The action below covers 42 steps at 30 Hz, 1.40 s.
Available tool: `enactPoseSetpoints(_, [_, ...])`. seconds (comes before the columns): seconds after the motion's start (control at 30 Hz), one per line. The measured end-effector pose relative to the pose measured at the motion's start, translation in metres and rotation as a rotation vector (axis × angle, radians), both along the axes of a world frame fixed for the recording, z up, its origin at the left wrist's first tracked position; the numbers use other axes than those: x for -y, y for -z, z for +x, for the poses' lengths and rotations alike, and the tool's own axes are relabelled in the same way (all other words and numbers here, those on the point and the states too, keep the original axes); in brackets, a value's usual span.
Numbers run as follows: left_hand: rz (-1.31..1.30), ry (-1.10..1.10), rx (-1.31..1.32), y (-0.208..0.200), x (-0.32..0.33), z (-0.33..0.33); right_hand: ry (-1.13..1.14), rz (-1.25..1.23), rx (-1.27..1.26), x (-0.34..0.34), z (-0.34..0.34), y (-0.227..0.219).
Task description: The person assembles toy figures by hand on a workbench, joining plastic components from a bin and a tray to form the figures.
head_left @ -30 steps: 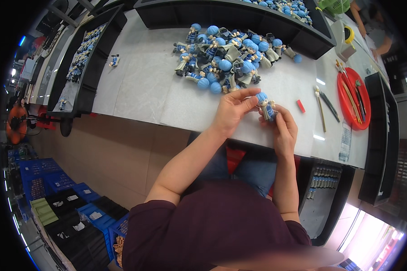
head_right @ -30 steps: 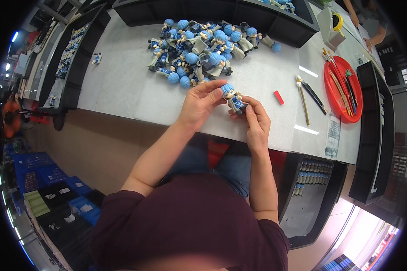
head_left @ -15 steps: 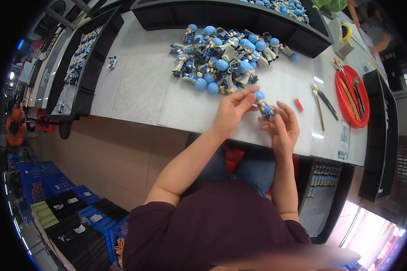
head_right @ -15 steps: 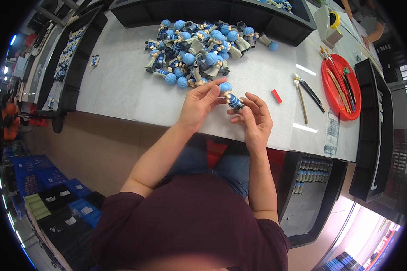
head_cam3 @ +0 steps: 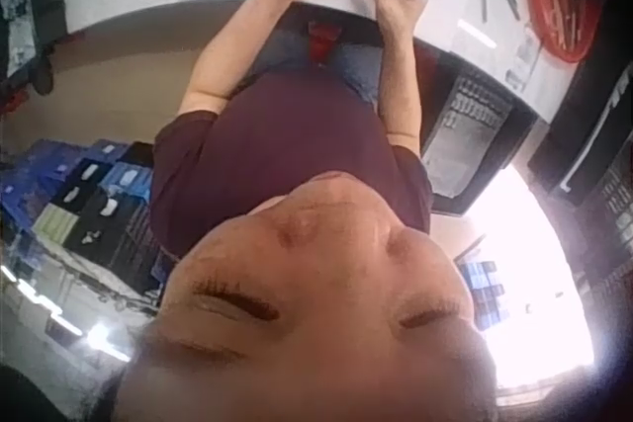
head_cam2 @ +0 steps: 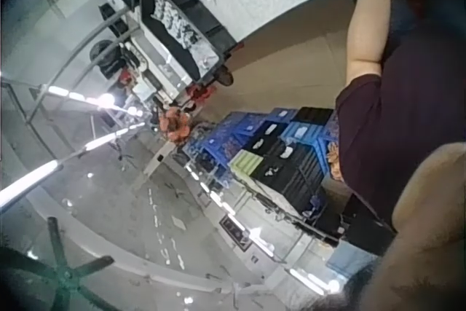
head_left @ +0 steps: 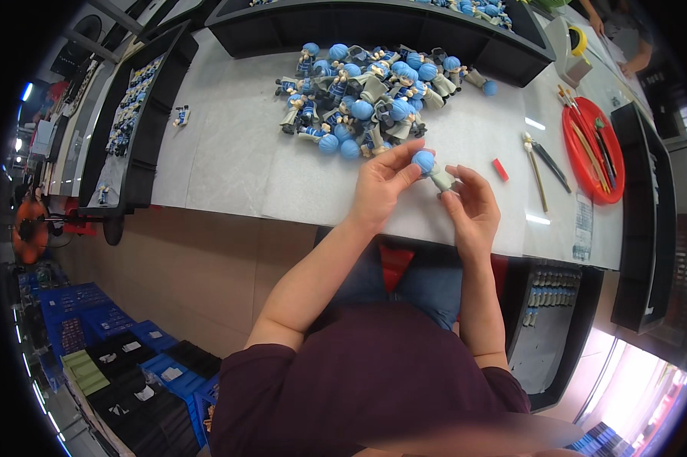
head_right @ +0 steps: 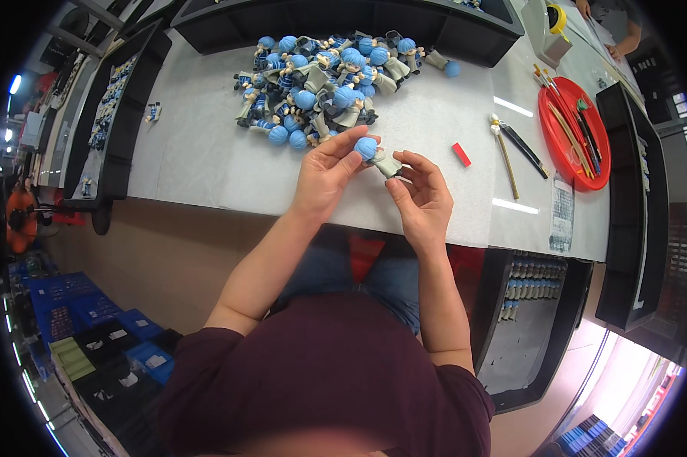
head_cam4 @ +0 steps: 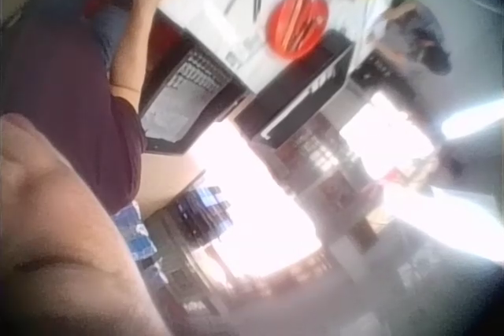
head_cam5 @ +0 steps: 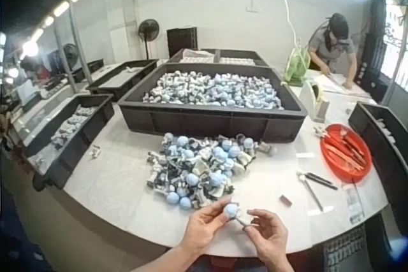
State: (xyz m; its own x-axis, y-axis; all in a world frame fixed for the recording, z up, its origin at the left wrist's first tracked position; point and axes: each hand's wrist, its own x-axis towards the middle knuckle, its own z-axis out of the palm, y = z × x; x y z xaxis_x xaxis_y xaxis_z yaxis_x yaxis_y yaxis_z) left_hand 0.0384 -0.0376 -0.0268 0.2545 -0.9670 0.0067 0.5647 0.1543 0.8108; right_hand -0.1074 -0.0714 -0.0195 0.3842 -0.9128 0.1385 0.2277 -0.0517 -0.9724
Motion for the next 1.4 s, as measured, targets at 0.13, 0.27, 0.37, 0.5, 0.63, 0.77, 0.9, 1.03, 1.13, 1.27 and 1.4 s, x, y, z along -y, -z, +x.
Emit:
enactPoseSetpoints(0.13, [-0.034, 0.014, 0.006, 0.0031, 0.0003, 0.0019, 0.000, -0.033, -0.004, -0.0002, 0.0020, -0.0005])
enactPoseSetpoints(0.27, [-0.050, 0.034, 0.008, 0.0004, 0.0000, 0.0016, 0.007, -0.038, 0.002, 0.0002, 0.0016, 0.0007])
enactPoseSetpoints(0.37, [-0.046, 0.040, 0.037, -0.0018, -0.0011, 0.0009, 0.013, -0.053, -0.006, 0.0008, 0.0013, 0.0006])
enactPoseSetpoints(0.5, [-0.056, 0.041, 0.069, 0.0004, -0.0012, 0.0007, 0.027, -0.078, -0.026, 0.0014, 0.0011, 0.0017])
enactPoseSetpoints(0.63, [-0.052, 0.052, 0.077, 0.0005, -0.0014, 0.0017, 0.044, -0.068, -0.025, 0.0009, 0.0015, 0.0021])
enactPoseSetpoints(0.77, [-0.042, 0.054, 0.105, 0.0005, -0.0010, 0.0018, 0.059, -0.068, -0.014, 0.0000, 0.0004, 0.0018])
enactPoseSetpoints(0.9, [0.019, 0.030, 0.074, -0.0006, 0.0010, -0.0024, 0.083, -0.077, 0.041, -0.0007, -0.0010, 0.0029])
enactPoseSetpoints(1.03, [0.046, 0.022, 0.130, 0.0005, 0.0013, -0.0040, 0.084, -0.071, 0.073, -0.0018, -0.0003, 0.0017])
enactPoseSetpoints(1.13, [0.067, 0.033, 0.161, 0.0018, 0.0018, -0.0040, 0.075, -0.067, 0.084, -0.0020, -0.0010, 0.0023])
enactPoseSetpoints(1.27, [0.105, 0.051, 0.165, 0.0011, 0.0026, -0.0049, 0.073, -0.065, 0.101, -0.0017, -0.0014, 0.0035])
enactPoseSetpoints(1.4, [0.158, 0.065, 0.202, -0.0002, 0.0047, -0.0053, 0.068, -0.054, 0.108, -0.0006, -0.0019, 0.0030])
